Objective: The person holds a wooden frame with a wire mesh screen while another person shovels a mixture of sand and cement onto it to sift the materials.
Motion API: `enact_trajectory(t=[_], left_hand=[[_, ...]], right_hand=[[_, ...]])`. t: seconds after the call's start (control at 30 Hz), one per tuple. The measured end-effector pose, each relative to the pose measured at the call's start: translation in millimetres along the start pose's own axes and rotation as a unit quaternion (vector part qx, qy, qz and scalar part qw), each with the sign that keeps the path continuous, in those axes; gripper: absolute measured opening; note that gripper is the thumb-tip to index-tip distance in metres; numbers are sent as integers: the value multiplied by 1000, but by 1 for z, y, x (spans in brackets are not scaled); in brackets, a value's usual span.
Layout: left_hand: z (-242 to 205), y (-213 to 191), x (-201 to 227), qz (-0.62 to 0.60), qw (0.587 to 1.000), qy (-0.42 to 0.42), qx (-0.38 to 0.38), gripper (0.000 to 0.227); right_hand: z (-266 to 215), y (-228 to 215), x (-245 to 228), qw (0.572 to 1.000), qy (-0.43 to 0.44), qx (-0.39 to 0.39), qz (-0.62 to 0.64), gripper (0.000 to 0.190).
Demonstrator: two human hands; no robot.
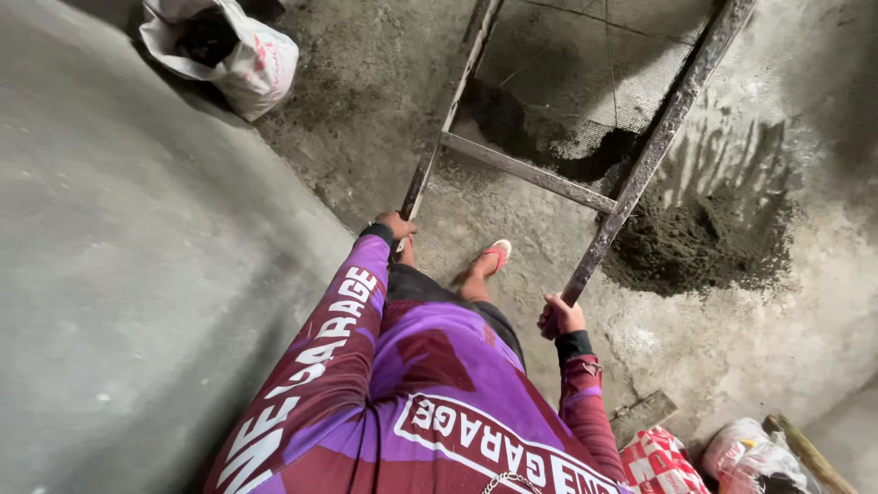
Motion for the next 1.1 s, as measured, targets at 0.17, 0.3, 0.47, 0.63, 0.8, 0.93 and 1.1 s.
enact_trajectory(t=[0.17,0.3,0.47,0.63,0.8,0.93,1.1], left_hand=[[-7,36,67,-150,984,22,95,33],[-28,32,139,-220,968,62,102,16],[-20,30,207,-156,976,112,100,17],[-24,-2,272,-148,972,152,100,18],[7,-38,292,-97,977,172,76,13],[51,-99,293,-66,980,174,63,12],[127,-204,291,-29,985,163,46,36]], right_hand=[[51,-63,3,998,-27,64,-9,32],[71,-95,-8,992,-17,108,64,36],[83,-127,-27,986,0,142,84,33],[99,-134,-51,978,-5,170,123,30],[120,-114,-65,969,5,208,129,27],[128,-46,-100,960,22,235,149,19],[187,34,-131,970,50,232,58,16]])
Point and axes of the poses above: each hand's wrist, its own z-axis towards the middle knuckle, its own y-axis out of the palm, x = y × z, the point moved 3 cm from there along z, towards the middle knuckle, and after that the axes turned 4 degrees about y, right-handed, at the moved point
